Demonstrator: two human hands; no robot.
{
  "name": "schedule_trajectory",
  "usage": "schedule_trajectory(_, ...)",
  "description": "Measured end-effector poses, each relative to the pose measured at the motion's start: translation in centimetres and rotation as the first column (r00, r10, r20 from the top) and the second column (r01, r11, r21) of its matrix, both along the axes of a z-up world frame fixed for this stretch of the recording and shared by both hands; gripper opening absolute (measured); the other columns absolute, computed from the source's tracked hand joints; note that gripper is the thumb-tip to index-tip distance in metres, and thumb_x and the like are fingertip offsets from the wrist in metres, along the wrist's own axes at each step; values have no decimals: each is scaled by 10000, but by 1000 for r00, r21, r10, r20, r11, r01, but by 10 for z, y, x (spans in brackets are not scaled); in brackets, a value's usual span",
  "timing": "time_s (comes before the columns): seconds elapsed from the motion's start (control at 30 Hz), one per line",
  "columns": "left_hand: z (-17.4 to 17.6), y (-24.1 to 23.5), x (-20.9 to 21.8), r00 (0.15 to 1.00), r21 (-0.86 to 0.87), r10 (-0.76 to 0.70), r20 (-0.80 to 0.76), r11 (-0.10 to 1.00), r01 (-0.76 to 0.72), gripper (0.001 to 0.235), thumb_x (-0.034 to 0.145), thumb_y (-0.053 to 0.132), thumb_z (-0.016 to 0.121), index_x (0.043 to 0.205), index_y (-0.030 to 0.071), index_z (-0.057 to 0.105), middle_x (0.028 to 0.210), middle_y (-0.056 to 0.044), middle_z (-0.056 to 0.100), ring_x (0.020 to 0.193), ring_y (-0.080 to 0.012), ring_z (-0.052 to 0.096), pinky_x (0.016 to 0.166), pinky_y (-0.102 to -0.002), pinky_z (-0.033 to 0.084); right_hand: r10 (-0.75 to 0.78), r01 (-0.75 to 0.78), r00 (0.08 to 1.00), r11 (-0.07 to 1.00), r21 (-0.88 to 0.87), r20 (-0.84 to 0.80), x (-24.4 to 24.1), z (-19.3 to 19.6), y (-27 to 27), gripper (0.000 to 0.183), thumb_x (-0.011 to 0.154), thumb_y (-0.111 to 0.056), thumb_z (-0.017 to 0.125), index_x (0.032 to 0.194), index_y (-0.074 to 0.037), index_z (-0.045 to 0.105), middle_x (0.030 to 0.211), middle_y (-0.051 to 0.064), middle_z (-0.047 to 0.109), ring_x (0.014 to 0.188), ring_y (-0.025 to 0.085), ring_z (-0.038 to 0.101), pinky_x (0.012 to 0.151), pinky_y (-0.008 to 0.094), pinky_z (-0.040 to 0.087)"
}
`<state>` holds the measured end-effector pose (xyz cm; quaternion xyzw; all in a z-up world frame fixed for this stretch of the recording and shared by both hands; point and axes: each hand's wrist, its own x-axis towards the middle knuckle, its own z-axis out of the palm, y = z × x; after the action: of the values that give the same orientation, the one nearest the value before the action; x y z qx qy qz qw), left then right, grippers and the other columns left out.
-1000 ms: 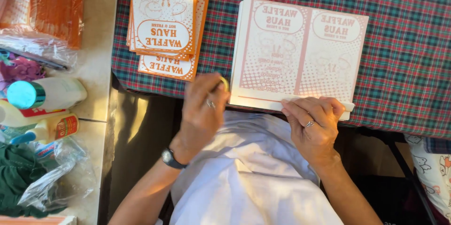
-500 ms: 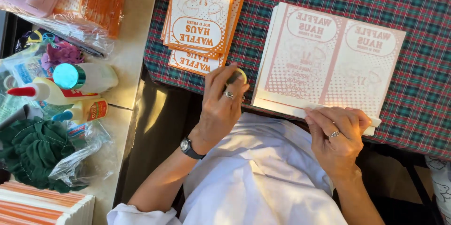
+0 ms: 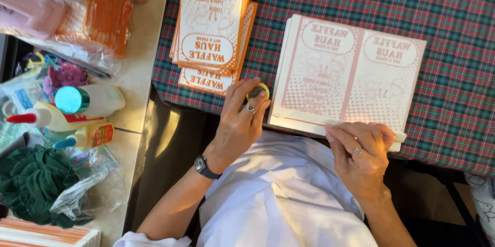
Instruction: Folding and stacking paper food wrappers on a table
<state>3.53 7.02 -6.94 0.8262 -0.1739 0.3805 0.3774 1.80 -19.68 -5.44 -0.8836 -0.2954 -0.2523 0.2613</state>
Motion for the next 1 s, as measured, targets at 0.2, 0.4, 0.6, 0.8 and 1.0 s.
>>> schedule_trajectory(0.2,31,-7,-4,996,109,-49,-70,992,56,180,1032,-80,478,1155,-79,608,1424,-304,558,1376,-525,488,1155,-619,341,-1,1,1000,1000,11,-19,2,5,5,120,937,-97,780,1056,-102,780,1019,57,708,908,280,644,909,432,453)
schedule_trajectory(0.4,21,4,6,955,318,-286,-77,901,296,117,966,-12,616,957,44,719,1039,-113,681,1031,-353,646,941,-507,519,-1,-1,997,1000,-29,-77,4,13,4,109,941,-155,775,1047,-131,767,987,37,686,886,271,633,907,425,441)
schedule_trajectory(0.6,55,15,22,899,572,-394,-189,700,427,145,860,-16,706,721,22,692,813,-73,608,873,-298,592,907,-456,496,-25,12,993,994,-113,-114,11,33,11,62,958,-199,765,960,-139,746,862,11,684,815,250,643,921,406,412)
schedule_trajectory(0.8,72,9,23,912,471,-371,-173,782,408,120,908,63,728,815,0,685,782,-123,598,763,-319,599,825,-445,515,-28,16,992,995,-97,-121,14,35,11,47,967,-186,766,929,-162,749,849,-10,682,806,235,652,931,396,408)
schedule_trajectory(1.0,38,3,15,935,268,-297,-193,901,342,179,976,46,644,798,43,667,881,-63,630,848,-261,607,831,-375,498,-32,21,992,995,-95,-124,13,34,10,31,964,-176,760,935,-172,751,865,-15,692,824,232,656,925,404,402)
